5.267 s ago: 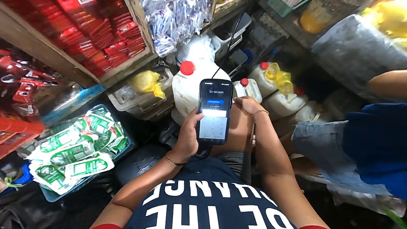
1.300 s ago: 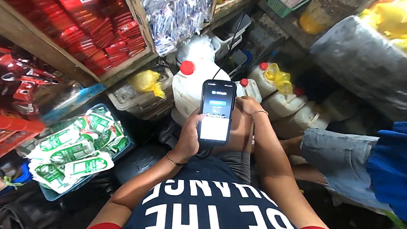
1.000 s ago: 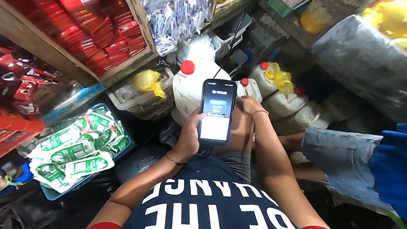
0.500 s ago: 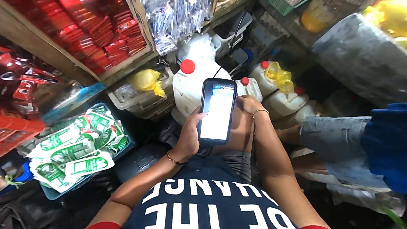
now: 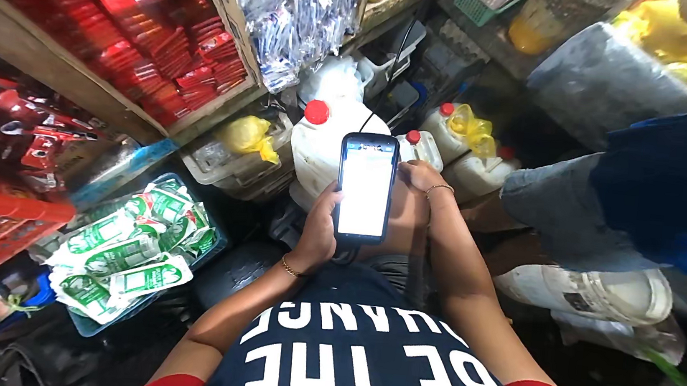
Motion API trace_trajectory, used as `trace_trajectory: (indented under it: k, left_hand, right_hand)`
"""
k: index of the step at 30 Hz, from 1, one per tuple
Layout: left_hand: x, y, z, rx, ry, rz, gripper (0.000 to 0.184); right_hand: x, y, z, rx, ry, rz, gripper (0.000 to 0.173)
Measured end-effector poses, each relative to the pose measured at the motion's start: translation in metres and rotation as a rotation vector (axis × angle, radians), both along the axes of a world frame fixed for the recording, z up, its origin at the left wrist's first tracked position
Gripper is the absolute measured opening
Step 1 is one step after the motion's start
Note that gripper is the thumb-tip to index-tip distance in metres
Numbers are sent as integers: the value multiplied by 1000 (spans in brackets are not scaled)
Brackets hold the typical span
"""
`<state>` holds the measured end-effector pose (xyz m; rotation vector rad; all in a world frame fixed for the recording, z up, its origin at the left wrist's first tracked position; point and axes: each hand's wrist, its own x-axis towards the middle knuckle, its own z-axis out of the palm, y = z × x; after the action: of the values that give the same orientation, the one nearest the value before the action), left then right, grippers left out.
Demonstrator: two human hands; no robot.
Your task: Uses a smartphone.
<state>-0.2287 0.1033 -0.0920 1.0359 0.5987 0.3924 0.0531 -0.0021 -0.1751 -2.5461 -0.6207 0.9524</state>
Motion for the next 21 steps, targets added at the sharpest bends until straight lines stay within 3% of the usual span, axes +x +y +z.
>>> trace_trajectory:
  k: [21]
  left_hand:
    - [-1,-1,-3,21,-23,-10,45]
  right_hand:
    - [3,-3,-9,14,-11,-14,61]
